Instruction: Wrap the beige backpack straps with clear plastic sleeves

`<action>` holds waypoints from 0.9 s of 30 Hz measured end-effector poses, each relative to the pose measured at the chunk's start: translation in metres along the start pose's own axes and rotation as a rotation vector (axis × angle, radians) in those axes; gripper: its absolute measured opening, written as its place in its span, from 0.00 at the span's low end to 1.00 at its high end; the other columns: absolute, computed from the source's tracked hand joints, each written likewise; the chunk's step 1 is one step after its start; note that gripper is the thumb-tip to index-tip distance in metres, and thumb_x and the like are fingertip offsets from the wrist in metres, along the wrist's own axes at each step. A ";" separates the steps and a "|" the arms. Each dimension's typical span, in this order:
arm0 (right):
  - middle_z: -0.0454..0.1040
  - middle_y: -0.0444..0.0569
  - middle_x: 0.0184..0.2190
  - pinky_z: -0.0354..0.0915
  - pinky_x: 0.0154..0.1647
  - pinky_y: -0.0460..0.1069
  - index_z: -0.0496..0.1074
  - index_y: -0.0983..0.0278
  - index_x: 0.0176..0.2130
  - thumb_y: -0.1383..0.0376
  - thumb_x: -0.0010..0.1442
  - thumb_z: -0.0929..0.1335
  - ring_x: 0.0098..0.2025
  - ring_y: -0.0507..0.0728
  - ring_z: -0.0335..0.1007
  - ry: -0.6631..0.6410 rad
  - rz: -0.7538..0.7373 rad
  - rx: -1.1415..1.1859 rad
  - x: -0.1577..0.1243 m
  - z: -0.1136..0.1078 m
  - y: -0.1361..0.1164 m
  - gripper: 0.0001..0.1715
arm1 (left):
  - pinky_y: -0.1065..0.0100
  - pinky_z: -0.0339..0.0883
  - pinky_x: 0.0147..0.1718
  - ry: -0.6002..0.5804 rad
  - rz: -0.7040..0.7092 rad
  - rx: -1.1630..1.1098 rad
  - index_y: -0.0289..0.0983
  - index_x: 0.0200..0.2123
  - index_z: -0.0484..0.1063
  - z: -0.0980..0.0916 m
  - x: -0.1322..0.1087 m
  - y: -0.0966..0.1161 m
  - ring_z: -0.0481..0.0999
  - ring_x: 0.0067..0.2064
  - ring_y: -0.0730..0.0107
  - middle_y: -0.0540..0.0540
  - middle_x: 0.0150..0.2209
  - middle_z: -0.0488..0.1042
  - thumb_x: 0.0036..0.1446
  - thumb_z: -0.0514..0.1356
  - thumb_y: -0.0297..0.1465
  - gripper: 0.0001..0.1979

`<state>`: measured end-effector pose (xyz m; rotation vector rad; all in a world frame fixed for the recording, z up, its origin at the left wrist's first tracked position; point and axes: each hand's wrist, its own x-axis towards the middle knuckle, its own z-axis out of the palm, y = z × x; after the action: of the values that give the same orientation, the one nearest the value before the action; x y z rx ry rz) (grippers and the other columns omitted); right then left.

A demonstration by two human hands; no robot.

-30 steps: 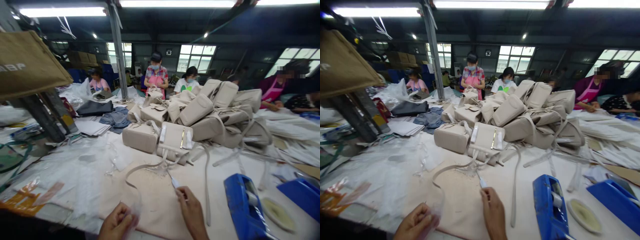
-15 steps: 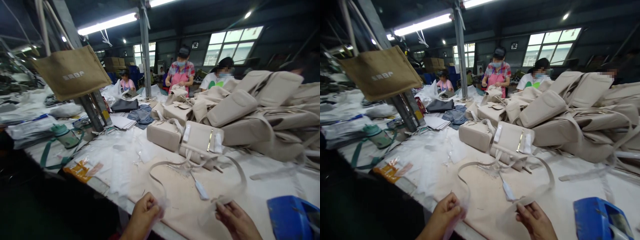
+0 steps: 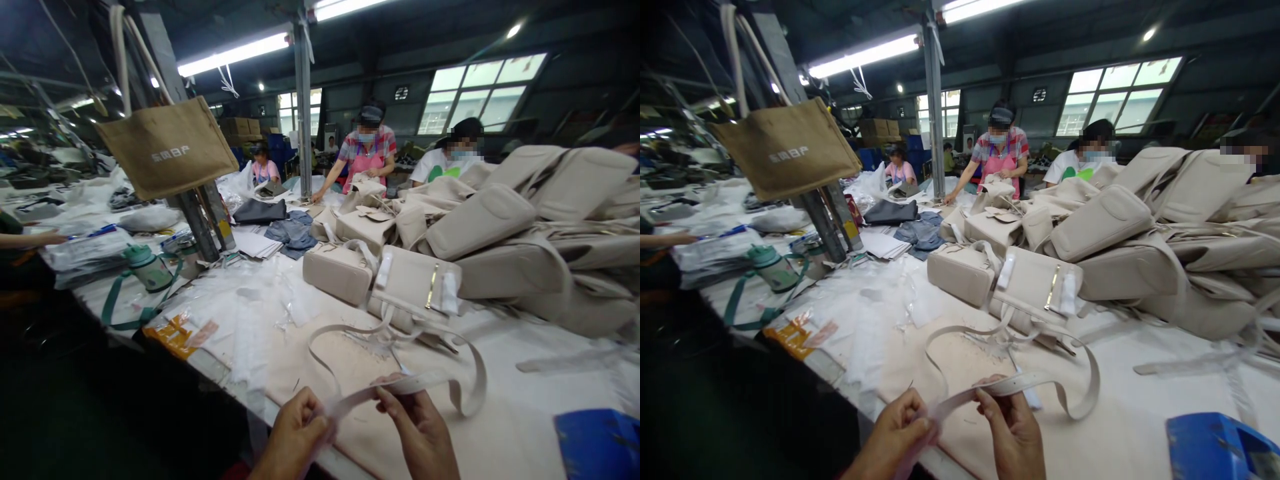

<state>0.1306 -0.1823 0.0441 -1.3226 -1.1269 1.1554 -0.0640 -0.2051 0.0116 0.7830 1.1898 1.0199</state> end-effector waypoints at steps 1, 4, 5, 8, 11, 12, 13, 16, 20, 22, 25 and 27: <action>0.77 0.49 0.37 0.70 0.39 0.50 0.72 0.62 0.40 0.50 0.54 0.71 0.39 0.59 0.71 -0.022 -0.002 -0.008 -0.001 0.002 0.003 0.21 | 0.73 0.50 0.23 -0.007 0.004 -0.015 0.38 0.25 0.62 0.001 -0.002 0.001 0.62 0.21 0.77 0.55 0.18 0.68 0.46 0.64 0.32 0.11; 0.77 0.49 0.36 0.69 0.41 0.50 0.72 0.62 0.39 0.50 0.55 0.70 0.40 0.59 0.72 -0.083 0.014 -0.029 -0.005 0.003 0.008 0.20 | 0.72 0.53 0.24 -0.048 -0.024 -0.063 0.38 0.27 0.63 0.002 -0.006 0.004 0.67 0.23 0.75 0.53 0.21 0.72 0.44 0.61 0.27 0.08; 0.77 0.49 0.36 0.69 0.41 0.50 0.72 0.62 0.39 0.49 0.55 0.70 0.40 0.59 0.72 -0.093 0.018 -0.039 -0.005 0.003 0.009 0.20 | 0.72 0.54 0.24 -0.068 -0.050 -0.062 0.38 0.28 0.63 0.001 -0.007 0.004 0.68 0.23 0.74 0.52 0.22 0.73 0.43 0.61 0.26 0.09; 0.77 0.49 0.36 0.69 0.42 0.50 0.72 0.62 0.38 0.50 0.55 0.70 0.40 0.60 0.72 -0.097 0.012 -0.066 -0.006 -0.001 0.012 0.20 | 0.72 0.57 0.26 -0.138 -0.119 -0.052 0.37 0.31 0.65 -0.004 -0.007 0.004 0.71 0.25 0.72 0.50 0.25 0.76 0.39 0.63 0.24 0.12; 0.77 0.50 0.36 0.68 0.43 0.50 0.73 0.62 0.38 0.50 0.55 0.70 0.42 0.60 0.72 -0.094 0.006 -0.095 -0.006 -0.005 0.018 0.19 | 0.69 0.62 0.31 -0.199 -0.125 -0.112 0.34 0.34 0.69 -0.008 -0.005 0.002 0.74 0.29 0.68 0.45 0.30 0.78 0.40 0.69 0.30 0.16; 0.77 0.50 0.37 0.68 0.44 0.50 0.73 0.62 0.38 0.50 0.55 0.70 0.42 0.60 0.72 -0.099 0.008 -0.103 -0.006 -0.006 0.021 0.19 | 0.68 0.64 0.33 -0.212 -0.115 -0.139 0.33 0.35 0.70 -0.008 -0.005 0.001 0.74 0.31 0.67 0.43 0.31 0.78 0.42 0.70 0.33 0.18; 0.77 0.50 0.37 0.68 0.44 0.50 0.73 0.62 0.39 0.50 0.55 0.70 0.42 0.60 0.72 -0.104 0.011 -0.105 -0.006 -0.006 0.023 0.19 | 0.67 0.64 0.34 -0.223 -0.107 -0.167 0.32 0.36 0.71 -0.007 -0.005 0.000 0.75 0.31 0.66 0.42 0.32 0.78 0.43 0.71 0.36 0.19; 0.77 0.50 0.37 0.69 0.43 0.49 0.73 0.62 0.40 0.51 0.56 0.69 0.41 0.59 0.72 -0.118 0.013 -0.081 -0.006 -0.005 0.027 0.19 | 0.68 0.63 0.33 -0.240 -0.095 -0.203 0.30 0.36 0.73 -0.004 -0.006 -0.001 0.74 0.30 0.67 0.41 0.30 0.77 0.44 0.71 0.40 0.21; 0.77 0.48 0.32 0.70 0.35 0.48 0.74 0.63 0.38 0.50 0.55 0.70 0.34 0.57 0.72 -0.122 0.032 -0.024 -0.008 -0.003 0.027 0.19 | 0.67 0.62 0.31 -0.265 -0.086 -0.160 0.30 0.35 0.74 -0.002 -0.006 -0.003 0.72 0.29 0.67 0.42 0.29 0.76 0.41 0.72 0.45 0.26; 0.77 0.48 0.30 0.70 0.33 0.48 0.74 0.63 0.37 0.50 0.53 0.71 0.31 0.57 0.71 -0.084 0.061 0.005 -0.009 -0.002 0.027 0.20 | 0.68 0.62 0.31 -0.272 -0.067 -0.115 0.30 0.36 0.74 -0.001 -0.006 -0.004 0.72 0.29 0.68 0.42 0.29 0.76 0.40 0.71 0.47 0.28; 0.77 0.49 0.28 0.70 0.32 0.49 0.75 0.64 0.37 0.49 0.50 0.73 0.31 0.58 0.71 -0.018 0.103 0.045 -0.012 -0.004 0.029 0.22 | 0.69 0.61 0.30 -0.287 -0.043 -0.047 0.31 0.37 0.73 -0.002 -0.006 -0.005 0.71 0.29 0.68 0.43 0.30 0.75 0.44 0.68 0.49 0.28; 0.77 0.48 0.27 0.70 0.33 0.49 0.75 0.64 0.36 0.49 0.49 0.73 0.31 0.58 0.71 -0.030 0.125 0.054 -0.014 -0.006 0.030 0.22 | 0.70 0.59 0.29 -0.280 -0.038 -0.023 0.33 0.35 0.71 -0.001 -0.006 -0.007 0.71 0.28 0.69 0.45 0.27 0.74 0.46 0.67 0.50 0.26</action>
<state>0.1356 -0.1983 0.0151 -1.3529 -1.0396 1.2919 -0.0635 -0.2129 0.0075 0.8508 0.9478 0.8597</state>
